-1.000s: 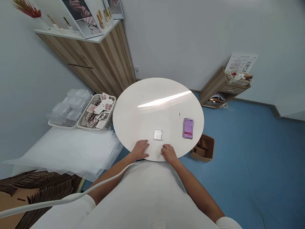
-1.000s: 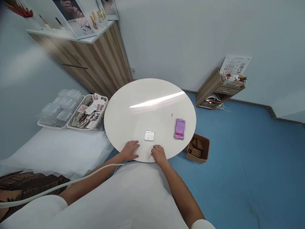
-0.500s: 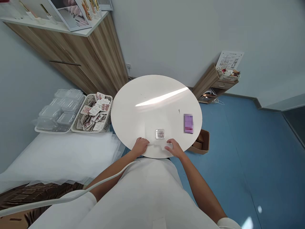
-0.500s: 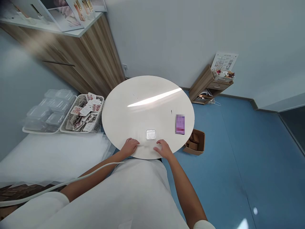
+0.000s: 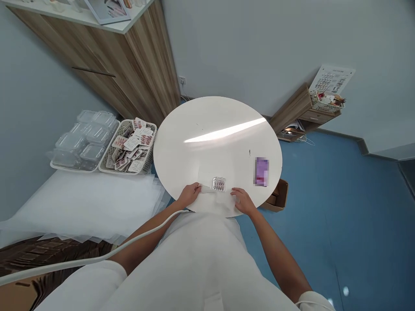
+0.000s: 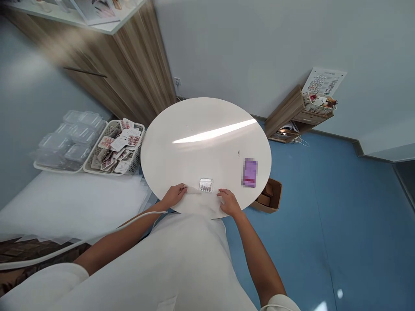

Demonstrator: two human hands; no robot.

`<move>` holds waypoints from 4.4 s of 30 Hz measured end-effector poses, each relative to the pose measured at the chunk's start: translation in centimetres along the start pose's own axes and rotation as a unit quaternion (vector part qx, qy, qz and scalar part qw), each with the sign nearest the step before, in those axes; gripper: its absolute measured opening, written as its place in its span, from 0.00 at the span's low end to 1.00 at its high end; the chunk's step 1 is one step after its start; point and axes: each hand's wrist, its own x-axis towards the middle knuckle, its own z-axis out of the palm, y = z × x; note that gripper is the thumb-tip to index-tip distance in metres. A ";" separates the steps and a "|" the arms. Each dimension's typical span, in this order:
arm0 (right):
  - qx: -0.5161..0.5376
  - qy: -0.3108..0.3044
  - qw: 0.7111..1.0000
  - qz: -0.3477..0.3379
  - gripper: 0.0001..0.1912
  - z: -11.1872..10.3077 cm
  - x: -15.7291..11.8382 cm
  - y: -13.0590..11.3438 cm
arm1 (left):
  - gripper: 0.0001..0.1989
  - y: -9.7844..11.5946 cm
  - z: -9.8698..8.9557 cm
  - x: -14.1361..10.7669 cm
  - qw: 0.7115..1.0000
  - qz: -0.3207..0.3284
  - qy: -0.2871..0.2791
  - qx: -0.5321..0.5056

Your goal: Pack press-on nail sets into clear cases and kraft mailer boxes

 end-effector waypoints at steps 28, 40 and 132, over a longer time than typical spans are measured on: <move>-0.139 -0.012 0.989 -0.052 0.22 2.7 4.8 -2.5 | 0.12 2.1 0.9 2.7 0.971 -0.012 0.127 0.202; -0.160 -0.019 0.987 0.007 0.18 3.1 4.7 -4.8 | 0.31 2.5 1.8 1.6 0.939 0.232 -0.063 0.247; 0.171 0.033 0.970 0.168 0.13 1.7 5.5 -4.5 | 0.14 -1.9 -1.3 2.4 0.997 -0.035 -0.066 0.035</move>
